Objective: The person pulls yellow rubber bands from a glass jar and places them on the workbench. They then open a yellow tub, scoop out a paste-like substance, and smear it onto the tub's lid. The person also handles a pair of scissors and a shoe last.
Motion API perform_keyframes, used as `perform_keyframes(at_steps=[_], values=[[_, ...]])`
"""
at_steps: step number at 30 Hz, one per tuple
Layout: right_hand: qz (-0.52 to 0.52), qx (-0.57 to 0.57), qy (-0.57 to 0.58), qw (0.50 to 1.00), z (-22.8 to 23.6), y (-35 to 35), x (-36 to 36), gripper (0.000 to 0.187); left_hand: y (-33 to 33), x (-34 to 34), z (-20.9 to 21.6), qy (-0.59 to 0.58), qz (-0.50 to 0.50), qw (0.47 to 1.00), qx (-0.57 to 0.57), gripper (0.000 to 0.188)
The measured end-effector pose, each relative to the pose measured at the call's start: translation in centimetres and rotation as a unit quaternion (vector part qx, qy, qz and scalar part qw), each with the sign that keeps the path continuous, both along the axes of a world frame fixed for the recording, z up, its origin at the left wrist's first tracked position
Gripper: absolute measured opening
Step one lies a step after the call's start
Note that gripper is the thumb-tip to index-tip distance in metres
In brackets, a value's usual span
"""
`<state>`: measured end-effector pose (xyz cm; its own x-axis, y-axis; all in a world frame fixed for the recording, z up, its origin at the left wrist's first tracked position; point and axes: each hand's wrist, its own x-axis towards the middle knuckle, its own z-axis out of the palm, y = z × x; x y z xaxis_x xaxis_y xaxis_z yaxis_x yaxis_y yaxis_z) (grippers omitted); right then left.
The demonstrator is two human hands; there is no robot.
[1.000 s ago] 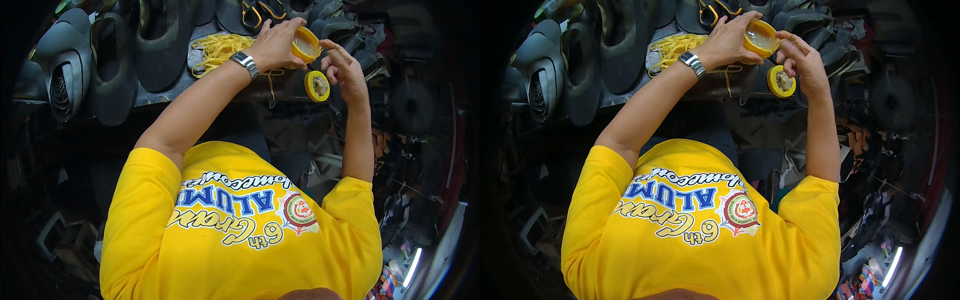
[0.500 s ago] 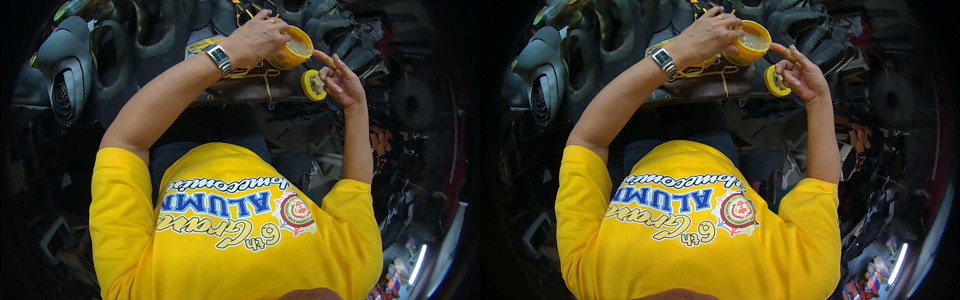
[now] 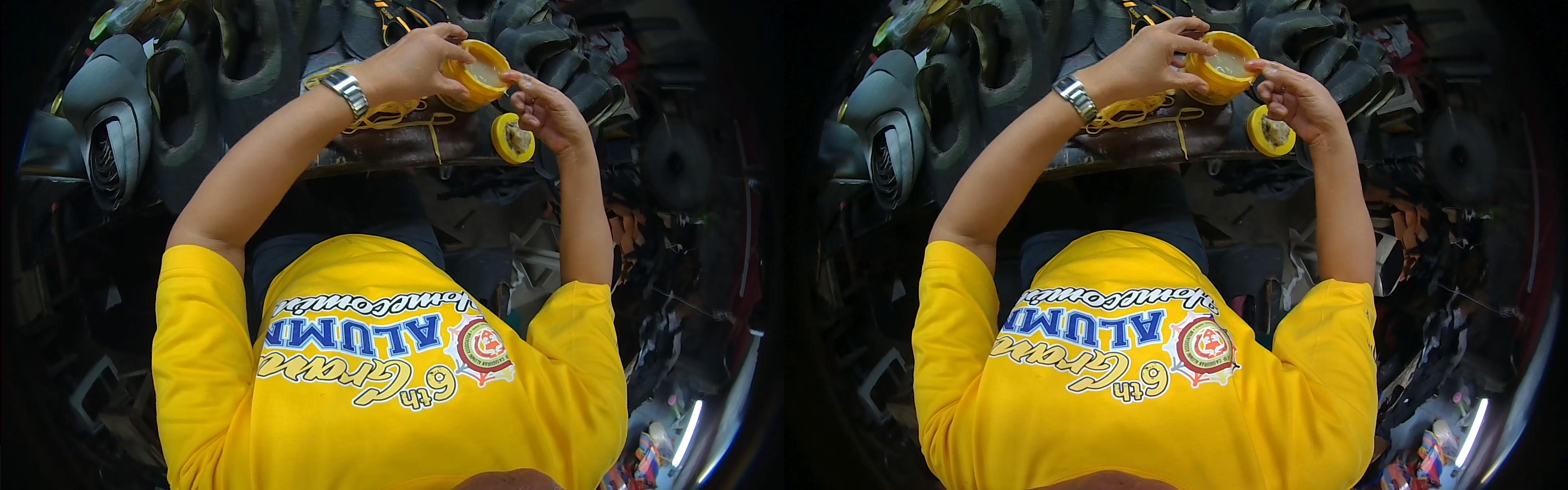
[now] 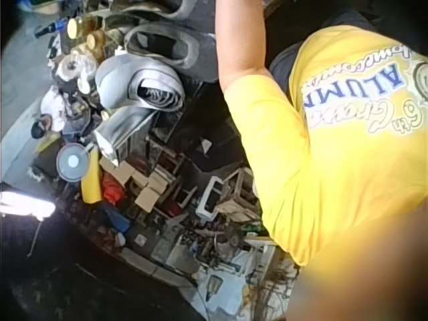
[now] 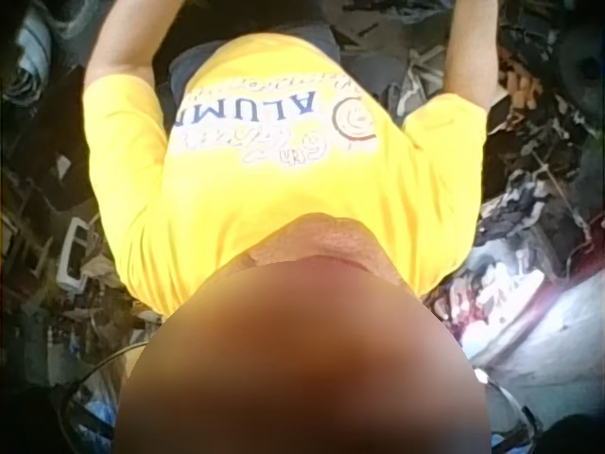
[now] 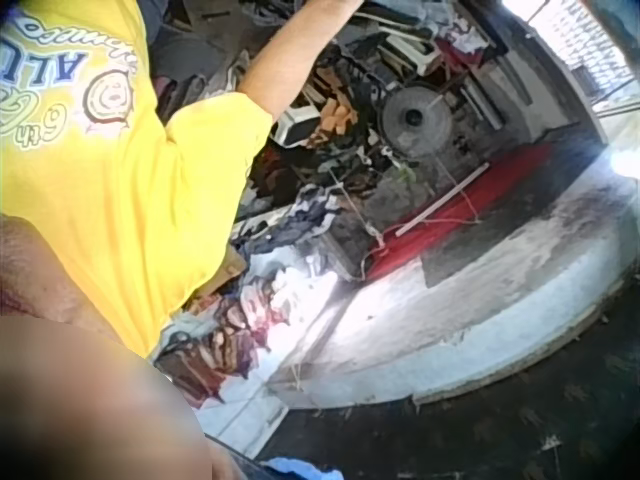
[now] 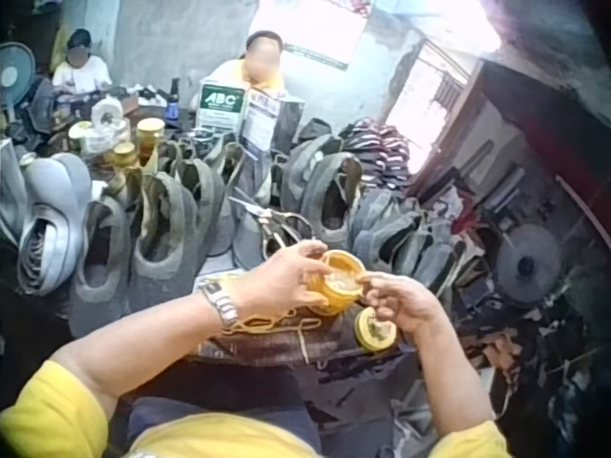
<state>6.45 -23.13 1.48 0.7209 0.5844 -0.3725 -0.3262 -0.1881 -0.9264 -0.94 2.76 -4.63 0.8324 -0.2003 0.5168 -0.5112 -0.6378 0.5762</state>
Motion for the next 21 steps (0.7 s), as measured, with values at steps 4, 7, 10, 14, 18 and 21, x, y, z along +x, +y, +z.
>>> perform_keyframes(at_steps=[4,7,10,14,18,21], values=[[-0.066,-0.01,-0.012,0.998,-0.3,-0.7,0.8,0.034,1.2,0.7,0.1,0.048,-0.022,0.998,-0.016,0.042],[-0.068,-0.013,-0.154,0.986,0.0,-0.5,0.9,0.029,1.4,1.4,0.8,0.057,-0.016,0.985,-0.16,0.04],[0.007,-0.103,-0.33,0.938,0.7,0.3,0.7,0.03,2.5,1.7,2.3,-0.111,-0.041,0.989,0.086,0.059],[0.139,-0.343,-0.619,0.693,1.0,1.7,0.3,0.031,3.0,1.8,4.6,-0.182,-0.05,0.937,0.293,0.037],[0.164,-0.406,-0.697,0.567,1.7,2.1,0.1,0.032,2.8,2.7,6.8,-0.162,-0.112,0.916,0.349,0.014],[0.119,-0.294,-0.645,0.695,2.1,1.9,0.0,0.031,2.9,2.6,7.3,-0.167,-0.121,0.919,0.337,0.021]])
